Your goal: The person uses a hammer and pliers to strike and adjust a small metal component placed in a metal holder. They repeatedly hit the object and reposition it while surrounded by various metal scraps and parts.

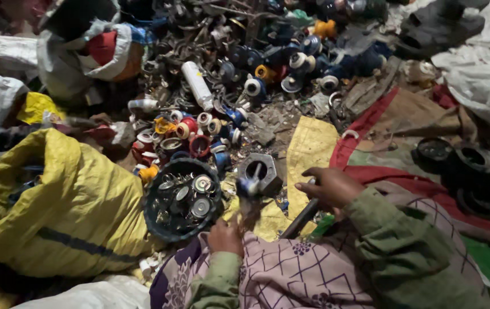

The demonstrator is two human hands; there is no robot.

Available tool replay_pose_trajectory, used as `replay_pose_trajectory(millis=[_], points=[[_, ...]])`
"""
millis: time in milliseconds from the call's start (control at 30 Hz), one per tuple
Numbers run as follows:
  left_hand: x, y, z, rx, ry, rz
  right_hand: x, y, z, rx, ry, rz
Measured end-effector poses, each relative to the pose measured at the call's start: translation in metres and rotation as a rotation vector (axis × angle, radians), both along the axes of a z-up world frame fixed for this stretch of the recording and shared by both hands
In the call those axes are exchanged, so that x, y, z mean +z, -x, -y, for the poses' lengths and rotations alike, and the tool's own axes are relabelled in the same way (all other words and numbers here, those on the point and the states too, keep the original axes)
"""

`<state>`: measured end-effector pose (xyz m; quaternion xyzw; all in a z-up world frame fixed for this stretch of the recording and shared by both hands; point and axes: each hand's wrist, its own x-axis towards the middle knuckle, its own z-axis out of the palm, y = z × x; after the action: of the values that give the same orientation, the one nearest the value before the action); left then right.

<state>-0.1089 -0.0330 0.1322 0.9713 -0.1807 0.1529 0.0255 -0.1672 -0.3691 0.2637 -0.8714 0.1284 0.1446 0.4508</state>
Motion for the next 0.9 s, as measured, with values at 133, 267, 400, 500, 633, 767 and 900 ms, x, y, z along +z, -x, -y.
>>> replay_pose_trajectory(millis=[133,267,400,500,633,767,900], points=[[0.004,0.005,-0.005,0.080,0.111,-0.199,-0.014,-0.001,0.001,0.009,0.138,0.153],[0.027,0.014,-0.018,0.009,0.279,0.038,-0.026,0.003,-0.001,0.028,0.105,0.037],[0.052,0.007,-0.022,-0.050,0.452,0.296,-0.019,0.000,-0.002,0.045,0.144,0.117],[0.043,0.002,-0.017,-0.103,0.399,0.408,-0.015,0.000,0.000,0.026,0.124,0.022],[0.003,0.001,-0.002,-0.046,0.127,0.181,-0.022,-0.002,-0.007,0.043,0.126,0.054],[-0.019,0.006,0.003,0.014,0.079,-0.087,-0.034,-0.002,-0.007,0.070,0.178,0.100],[0.001,0.016,-0.011,-0.076,0.268,0.047,-0.049,-0.001,-0.010,0.101,0.149,0.093]])
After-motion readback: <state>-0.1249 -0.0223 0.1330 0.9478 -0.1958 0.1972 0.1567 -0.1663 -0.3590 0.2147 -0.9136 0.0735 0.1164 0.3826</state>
